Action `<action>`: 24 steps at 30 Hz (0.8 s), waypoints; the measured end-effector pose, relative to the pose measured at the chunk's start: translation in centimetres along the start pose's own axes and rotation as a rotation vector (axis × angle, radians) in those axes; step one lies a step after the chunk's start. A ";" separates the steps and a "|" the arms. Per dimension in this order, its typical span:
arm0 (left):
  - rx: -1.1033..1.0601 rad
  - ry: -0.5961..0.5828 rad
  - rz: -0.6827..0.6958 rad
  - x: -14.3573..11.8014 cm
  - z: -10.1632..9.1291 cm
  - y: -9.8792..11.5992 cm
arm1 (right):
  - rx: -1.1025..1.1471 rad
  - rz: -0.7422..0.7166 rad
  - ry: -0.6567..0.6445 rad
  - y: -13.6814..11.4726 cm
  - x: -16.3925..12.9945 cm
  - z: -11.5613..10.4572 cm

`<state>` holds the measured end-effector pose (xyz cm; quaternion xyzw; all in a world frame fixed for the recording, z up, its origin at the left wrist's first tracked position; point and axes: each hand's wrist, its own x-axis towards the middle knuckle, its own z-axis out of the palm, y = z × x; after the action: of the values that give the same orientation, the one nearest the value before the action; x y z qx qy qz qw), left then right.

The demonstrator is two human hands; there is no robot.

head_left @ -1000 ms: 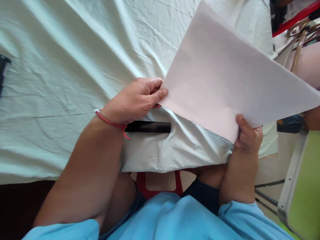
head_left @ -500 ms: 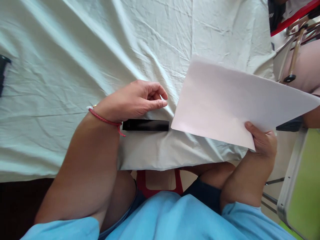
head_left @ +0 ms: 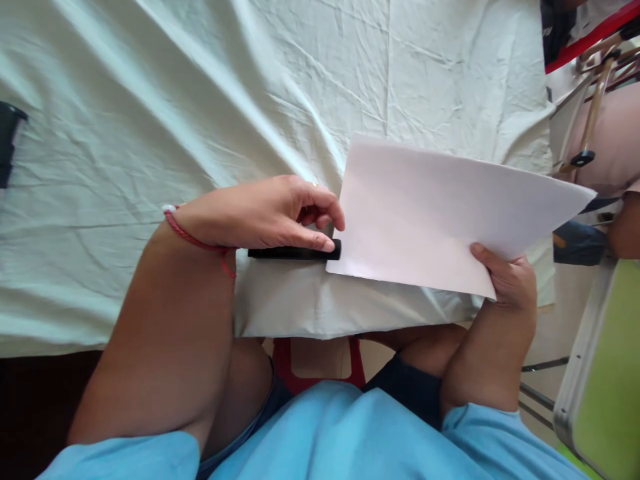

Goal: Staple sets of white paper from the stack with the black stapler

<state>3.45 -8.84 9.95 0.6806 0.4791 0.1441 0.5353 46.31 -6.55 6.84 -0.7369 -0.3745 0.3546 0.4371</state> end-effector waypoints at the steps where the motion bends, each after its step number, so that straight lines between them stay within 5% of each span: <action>1: 0.014 -0.015 0.016 0.1 0.0 -0.1 | 0.008 0.000 -0.006 0.1 0.0 0.1; 14: 0.044 -0.046 -0.062 0.9 0.8 0.1 | 0.080 -0.029 -0.034 0.5 0.3 0.9; 24: -0.063 -0.183 -0.054 0.6 0.6 0.1 | 0.123 -0.161 -0.050 1.0 1.1 1.8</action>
<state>4.25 -8.74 9.57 0.6607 0.4414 0.0816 0.6016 45.53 -5.29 5.10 -0.6671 -0.4209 0.3587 0.4992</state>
